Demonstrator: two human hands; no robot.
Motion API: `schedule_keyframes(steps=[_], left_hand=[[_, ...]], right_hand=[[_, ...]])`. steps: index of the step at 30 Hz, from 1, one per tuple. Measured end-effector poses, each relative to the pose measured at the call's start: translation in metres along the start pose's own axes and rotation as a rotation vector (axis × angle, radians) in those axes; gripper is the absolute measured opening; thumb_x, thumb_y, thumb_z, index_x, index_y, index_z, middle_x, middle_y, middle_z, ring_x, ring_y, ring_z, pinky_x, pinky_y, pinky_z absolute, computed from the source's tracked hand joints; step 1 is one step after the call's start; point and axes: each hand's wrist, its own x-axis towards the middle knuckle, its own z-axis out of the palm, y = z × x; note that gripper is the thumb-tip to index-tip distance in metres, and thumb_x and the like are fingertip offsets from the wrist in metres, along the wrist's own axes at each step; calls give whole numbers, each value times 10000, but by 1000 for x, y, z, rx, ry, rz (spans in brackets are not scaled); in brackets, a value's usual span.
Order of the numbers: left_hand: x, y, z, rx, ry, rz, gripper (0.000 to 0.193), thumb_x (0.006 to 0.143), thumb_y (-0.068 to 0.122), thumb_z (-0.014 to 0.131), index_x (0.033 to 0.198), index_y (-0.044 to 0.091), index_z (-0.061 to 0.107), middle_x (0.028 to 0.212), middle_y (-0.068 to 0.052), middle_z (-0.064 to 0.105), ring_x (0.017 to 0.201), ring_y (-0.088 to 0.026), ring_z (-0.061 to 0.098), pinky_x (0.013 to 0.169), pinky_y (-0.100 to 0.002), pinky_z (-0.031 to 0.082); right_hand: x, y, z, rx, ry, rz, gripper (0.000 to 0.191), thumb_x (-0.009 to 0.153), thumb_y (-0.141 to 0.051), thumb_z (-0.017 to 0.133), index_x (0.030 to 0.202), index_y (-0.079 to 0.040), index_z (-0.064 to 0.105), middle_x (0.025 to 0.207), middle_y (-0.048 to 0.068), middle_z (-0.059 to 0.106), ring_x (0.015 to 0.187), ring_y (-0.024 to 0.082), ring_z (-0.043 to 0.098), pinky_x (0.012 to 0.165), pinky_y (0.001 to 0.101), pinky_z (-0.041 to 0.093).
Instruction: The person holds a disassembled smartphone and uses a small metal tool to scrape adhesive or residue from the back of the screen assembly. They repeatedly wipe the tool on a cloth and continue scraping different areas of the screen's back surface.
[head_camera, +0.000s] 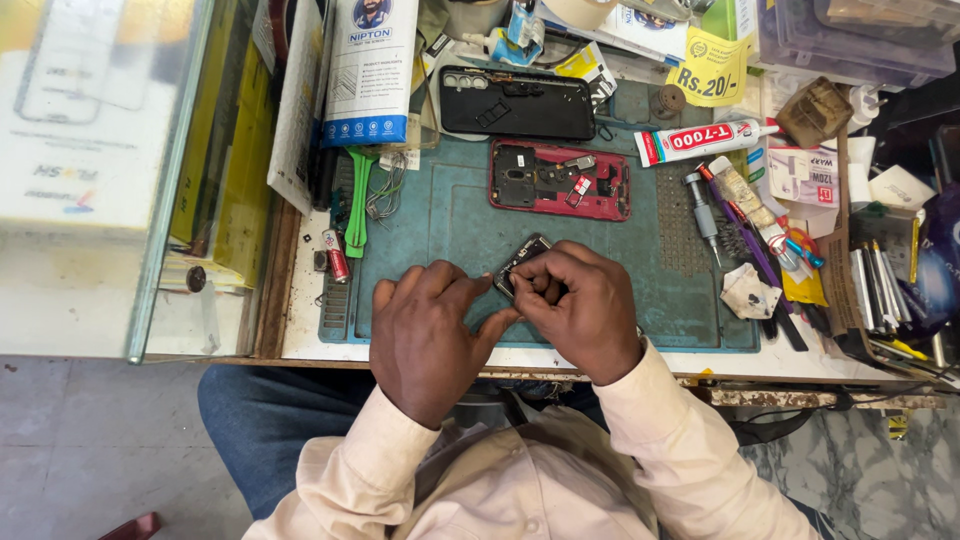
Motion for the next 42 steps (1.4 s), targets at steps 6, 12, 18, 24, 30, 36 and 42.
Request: schedule_keyframes(steps=[6, 12, 18, 24, 30, 36, 42], left_hand=[[2, 1, 5, 5, -19, -1, 383, 759, 398, 836, 1045, 146, 805, 884, 0, 655, 869, -215, 607, 765, -401, 373], [1, 3, 3, 19, -13, 8, 377, 770, 399, 829, 1046, 143, 805, 888, -1, 658, 870, -214, 606, 766, -402, 372], [-3, 11, -4, 21, -17, 11, 388, 769, 413, 831, 1041, 137, 806, 884, -7, 656, 864, -213, 608, 761, -400, 369], [-2, 17, -6, 20, -21, 4, 406, 755, 423, 835, 1040, 135, 809, 868, -4, 650, 851, -207, 608, 755, -398, 365], [4, 21, 2, 14, -13, 12, 402, 759, 424, 841, 1036, 134, 807, 871, -6, 648, 845, -211, 607, 751, -396, 366], [7, 23, 5, 13, -5, 15, 404, 752, 434, 843, 1023, 135, 811, 859, -4, 648, 838, -213, 608, 745, -401, 361], [8, 29, 7, 21, -1, 16, 428, 748, 452, 840, 1027, 130, 811, 860, -4, 650, 838, -213, 605, 746, -399, 363]], right_hand=[[2, 1, -7, -65, -71, -59, 109, 844, -62, 770, 950, -45, 751, 826, 67, 687, 617, 179, 696, 546, 301, 528], [0, -5, -11, -83, -90, -157, 81, 885, -77, 757, 964, -63, 747, 858, 73, 693, 680, 227, 720, 577, 327, 540], [-4, -8, -19, -34, -116, -146, 97, 874, -57, 749, 971, -49, 748, 871, 86, 688, 674, 215, 709, 577, 320, 532], [-5, -4, -20, 6, -75, -84, 105, 856, -45, 754, 960, -33, 745, 845, 83, 681, 649, 182, 699, 552, 299, 519], [-1, 4, -26, 8, -79, -104, 96, 867, -51, 764, 957, -31, 740, 843, 84, 672, 639, 191, 685, 557, 310, 509], [3, 5, -34, 7, -144, -149, 87, 882, -33, 740, 967, -30, 722, 887, 97, 659, 711, 231, 690, 609, 328, 519], [5, 9, -43, 36, -172, -148, 88, 899, -26, 718, 986, -26, 709, 926, 114, 645, 780, 259, 682, 663, 349, 531]])
